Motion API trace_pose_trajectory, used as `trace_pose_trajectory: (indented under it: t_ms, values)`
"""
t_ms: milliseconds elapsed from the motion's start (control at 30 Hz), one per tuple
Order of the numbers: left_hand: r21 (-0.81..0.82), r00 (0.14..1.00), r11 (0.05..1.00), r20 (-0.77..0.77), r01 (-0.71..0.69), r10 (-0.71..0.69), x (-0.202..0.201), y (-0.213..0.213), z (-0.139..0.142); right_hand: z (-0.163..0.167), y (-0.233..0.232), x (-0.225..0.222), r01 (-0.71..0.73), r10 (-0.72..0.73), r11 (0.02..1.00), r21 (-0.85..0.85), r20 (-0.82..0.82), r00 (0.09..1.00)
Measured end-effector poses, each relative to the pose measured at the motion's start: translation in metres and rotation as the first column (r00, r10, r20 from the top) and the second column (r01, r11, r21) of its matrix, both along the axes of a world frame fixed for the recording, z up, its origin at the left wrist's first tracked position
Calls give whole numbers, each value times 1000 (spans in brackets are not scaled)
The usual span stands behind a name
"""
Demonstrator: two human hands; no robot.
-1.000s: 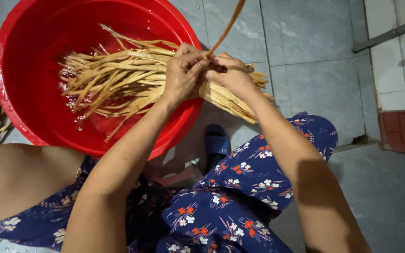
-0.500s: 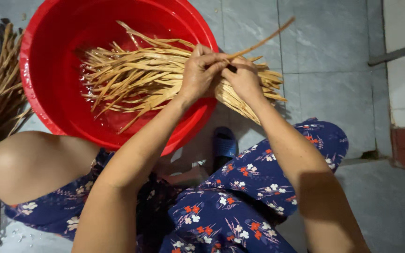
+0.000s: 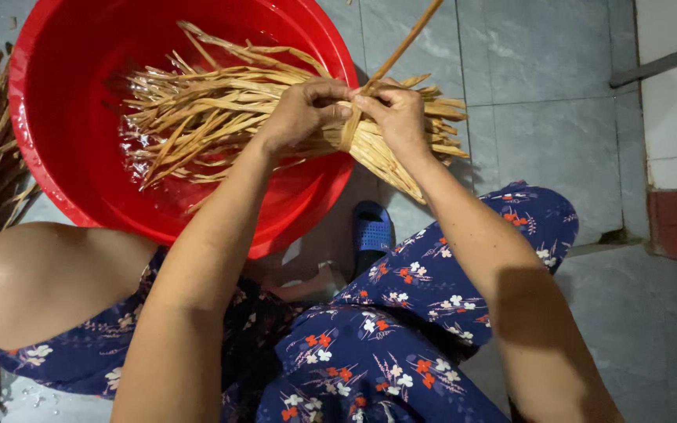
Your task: The person sits on a tiled floor and repeatedly submerges bundles of dried stalks in a red basin of water, then removes them and ties them into bundles. The person handles the stalks by hand, soaking and bundling them in sequence.
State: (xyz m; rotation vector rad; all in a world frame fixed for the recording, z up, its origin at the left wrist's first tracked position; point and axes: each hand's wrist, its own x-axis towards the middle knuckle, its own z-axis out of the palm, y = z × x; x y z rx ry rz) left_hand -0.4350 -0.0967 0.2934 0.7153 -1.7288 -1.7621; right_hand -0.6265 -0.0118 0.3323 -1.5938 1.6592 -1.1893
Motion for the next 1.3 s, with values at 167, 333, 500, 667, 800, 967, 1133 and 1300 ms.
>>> trace_pose_trajectory:
  t_ms: [167, 333, 500, 667, 800, 967, 1133, 1300]
  values:
    - [5, 999, 1000, 43, 4, -4, -1, 9, 5, -6, -1, -1, 78, -85, 988, 133, 53, 995]
    - [-345, 949, 915, 151, -211, 275, -15, 24, -7, -12, -2, -6, 2, -24, 995, 101, 225, 974]
    - [-276, 930, 891, -26, -359, 367, -23, 28, -27, -9, -7, -5, -109, 110, 994, -16, 77, 991]
    - [-13, 923, 923, -50, -383, 382, -25, 29, -36, 32, -8, 1, 0, 2, 997, 82, -19, 1000]
    - [-45, 904, 905, 38, -424, 425, -25, 31, -32, 68, 13, 17, 128, 1, 926, 355, -341, 940]
    - [-404, 840, 785, 71, -469, 538, -28, 43, -16, 89, 12, 36, -488, 151, 865, -115, -869, 472]
    - [-427, 863, 818, 149, -385, 483, -37, 52, 6, 103, -13, 7, -246, 368, 918, 311, -899, 236]
    - [-509, 834, 767, 155, -391, 529, -44, 58, 18, 105, -4, -13, -316, 341, 917, 242, -888, 309]
